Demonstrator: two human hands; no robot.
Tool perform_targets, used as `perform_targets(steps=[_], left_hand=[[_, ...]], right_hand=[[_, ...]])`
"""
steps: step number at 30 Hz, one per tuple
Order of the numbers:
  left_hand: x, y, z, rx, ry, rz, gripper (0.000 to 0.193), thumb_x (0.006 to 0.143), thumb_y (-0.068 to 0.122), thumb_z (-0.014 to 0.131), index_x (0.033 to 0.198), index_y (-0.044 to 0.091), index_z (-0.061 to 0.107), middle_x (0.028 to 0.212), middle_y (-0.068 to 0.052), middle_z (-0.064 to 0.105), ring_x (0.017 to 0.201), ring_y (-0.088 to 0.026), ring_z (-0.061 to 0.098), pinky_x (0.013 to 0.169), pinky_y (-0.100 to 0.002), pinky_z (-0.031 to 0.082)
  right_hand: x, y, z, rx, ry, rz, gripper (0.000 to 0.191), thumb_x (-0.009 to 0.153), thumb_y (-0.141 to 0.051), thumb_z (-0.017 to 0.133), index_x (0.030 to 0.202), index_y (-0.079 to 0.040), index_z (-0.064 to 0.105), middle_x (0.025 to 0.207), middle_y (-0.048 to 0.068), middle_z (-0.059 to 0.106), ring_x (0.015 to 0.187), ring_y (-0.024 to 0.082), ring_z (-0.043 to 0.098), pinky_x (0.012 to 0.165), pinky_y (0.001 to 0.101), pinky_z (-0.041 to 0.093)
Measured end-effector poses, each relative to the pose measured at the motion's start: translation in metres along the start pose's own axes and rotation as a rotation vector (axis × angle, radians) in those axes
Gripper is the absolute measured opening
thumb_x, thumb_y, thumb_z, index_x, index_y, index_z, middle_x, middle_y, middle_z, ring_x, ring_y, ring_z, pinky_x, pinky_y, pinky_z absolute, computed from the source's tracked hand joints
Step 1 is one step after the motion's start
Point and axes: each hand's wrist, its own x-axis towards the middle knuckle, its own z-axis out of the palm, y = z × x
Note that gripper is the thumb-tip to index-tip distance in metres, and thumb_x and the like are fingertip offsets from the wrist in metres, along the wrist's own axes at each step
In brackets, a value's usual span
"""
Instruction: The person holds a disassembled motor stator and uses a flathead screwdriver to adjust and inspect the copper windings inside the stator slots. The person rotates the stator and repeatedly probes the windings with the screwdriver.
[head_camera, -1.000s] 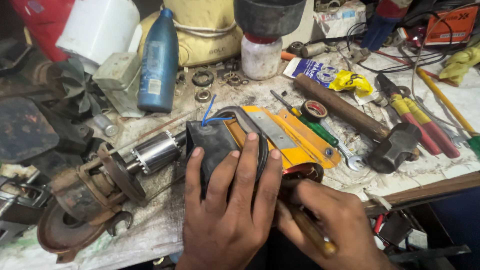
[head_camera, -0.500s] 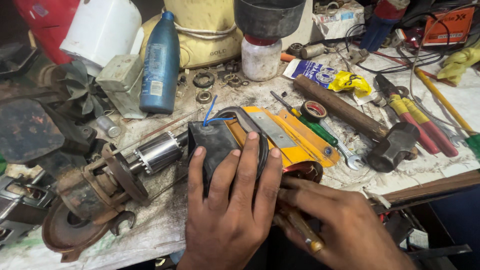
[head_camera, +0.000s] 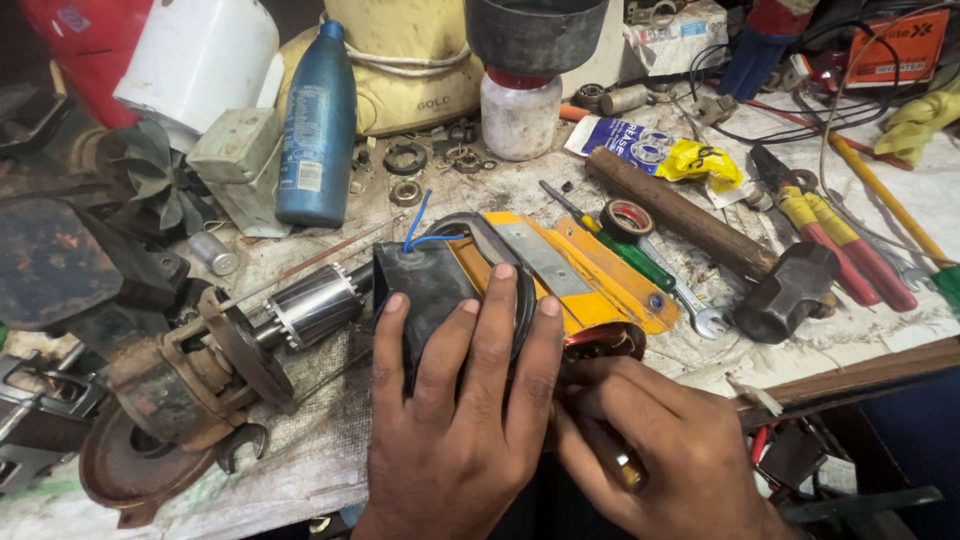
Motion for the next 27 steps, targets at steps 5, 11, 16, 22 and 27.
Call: perform_targets(steps=[5, 11, 16, 22, 27], left_hand=[[0.000, -0.001, -0.001, 0.008, 0.000, 0.014, 0.033, 0.104, 0.024, 0.060, 0.132, 0.011, 0.071, 0.139, -0.014, 0.064, 0.119, -0.025, 0.058, 0.111, -0.061, 0.044], [0.001, -0.002, 0.001, 0.013, 0.013, 0.016, 0.031, 0.105, 0.024, 0.060, 0.131, 0.012, 0.071, 0.138, -0.013, 0.065, 0.117, -0.025, 0.059, 0.110, -0.060, 0.044], [0.000, 0.000, 0.000, 0.012, 0.009, -0.007, 0.030, 0.106, 0.023, 0.060, 0.131, 0.012, 0.071, 0.139, -0.013, 0.064, 0.118, -0.025, 0.059, 0.111, -0.060, 0.044], [0.002, -0.001, -0.001, 0.024, 0.008, 0.005, 0.031, 0.103, 0.022, 0.061, 0.130, 0.011, 0.071, 0.138, -0.013, 0.065, 0.117, -0.025, 0.059, 0.110, -0.060, 0.044], [0.000, 0.000, -0.001, 0.021, -0.002, -0.003, 0.028, 0.107, 0.023, 0.061, 0.131, 0.012, 0.071, 0.139, -0.012, 0.064, 0.119, -0.024, 0.058, 0.111, -0.059, 0.044]], right_hand=[[0.007, 0.000, 0.011, -0.091, -0.012, 0.068, 0.026, 0.071, -0.010, 0.085, 0.077, -0.006, 0.060, 0.070, 0.009, 0.063, 0.057, 0.027, 0.067, 0.051, 0.0365, 0.052], [0.016, -0.008, 0.004, -0.073, 0.000, 0.058, 0.024, 0.071, -0.010, 0.082, 0.081, -0.006, 0.061, 0.072, 0.009, 0.064, 0.059, 0.026, 0.068, 0.051, 0.0350, 0.052], [0.008, -0.007, -0.002, -0.021, 0.004, 0.099, 0.020, 0.074, -0.009, 0.080, 0.091, -0.005, 0.070, 0.081, 0.007, 0.073, 0.066, 0.020, 0.076, 0.056, 0.0290, 0.057], [-0.001, 0.001, 0.003, 0.037, 0.029, 0.051, 0.019, 0.077, -0.008, 0.079, 0.091, -0.003, 0.067, 0.089, 0.010, 0.076, 0.076, 0.020, 0.077, 0.065, 0.0277, 0.058], [-0.012, 0.007, -0.018, 0.198, -0.023, 0.274, 0.021, 0.080, -0.010, 0.080, 0.100, -0.006, 0.075, 0.087, 0.002, 0.077, 0.074, 0.012, 0.077, 0.068, 0.0229, 0.061]])
